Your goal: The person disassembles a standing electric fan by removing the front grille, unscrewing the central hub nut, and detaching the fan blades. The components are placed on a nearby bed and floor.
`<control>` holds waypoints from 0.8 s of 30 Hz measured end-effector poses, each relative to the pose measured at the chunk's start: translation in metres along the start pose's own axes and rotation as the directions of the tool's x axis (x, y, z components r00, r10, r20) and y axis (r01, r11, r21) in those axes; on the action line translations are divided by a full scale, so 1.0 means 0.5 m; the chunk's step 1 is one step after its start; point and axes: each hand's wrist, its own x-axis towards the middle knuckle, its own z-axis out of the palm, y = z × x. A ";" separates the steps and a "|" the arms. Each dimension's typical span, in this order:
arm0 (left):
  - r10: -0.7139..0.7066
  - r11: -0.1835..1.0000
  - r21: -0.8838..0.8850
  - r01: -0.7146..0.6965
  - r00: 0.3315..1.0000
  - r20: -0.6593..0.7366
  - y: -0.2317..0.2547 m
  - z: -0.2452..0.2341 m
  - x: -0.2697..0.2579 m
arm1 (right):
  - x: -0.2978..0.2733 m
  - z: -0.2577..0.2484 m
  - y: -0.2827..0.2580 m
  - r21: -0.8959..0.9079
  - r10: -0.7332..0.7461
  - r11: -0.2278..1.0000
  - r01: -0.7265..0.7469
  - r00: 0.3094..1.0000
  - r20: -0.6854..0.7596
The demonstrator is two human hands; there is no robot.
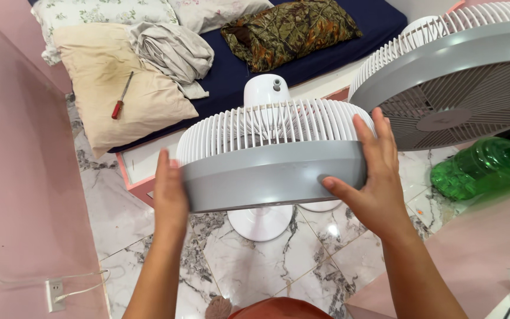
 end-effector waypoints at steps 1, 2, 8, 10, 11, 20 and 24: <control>0.129 0.989 0.064 -0.132 0.991 0.043 0.042 0.009 -0.021 | 0.001 0.000 0.001 0.095 0.009 0.995 -0.007 1.000 -0.021; 0.253 0.957 0.122 -0.263 0.963 0.094 0.082 0.020 -0.043 | 0.002 -0.002 0.004 0.190 0.020 0.982 -0.012 0.999 -0.041; 0.505 0.677 0.456 -0.577 0.816 0.283 0.201 0.074 -0.115 | 0.007 -0.008 0.018 0.251 0.031 0.968 -0.011 0.997 -0.077; 0.521 0.642 0.474 -0.603 0.796 0.306 0.202 0.083 -0.119 | 0.006 -0.007 0.015 0.255 0.037 0.967 -0.018 0.997 -0.072; 0.522 0.637 0.482 -0.602 0.796 0.306 0.200 0.085 -0.120 | 0.005 -0.005 0.015 0.254 0.044 0.967 -0.025 0.997 -0.068; 0.585 0.544 0.523 -0.656 0.744 0.325 0.186 0.093 -0.116 | 0.000 -0.014 0.082 0.544 0.114 0.839 -0.013 0.982 -0.152; 0.537 0.580 0.534 -0.616 0.781 0.318 0.182 0.078 -0.103 | -0.007 -0.010 0.115 0.411 0.139 0.908 -0.081 0.984 -0.112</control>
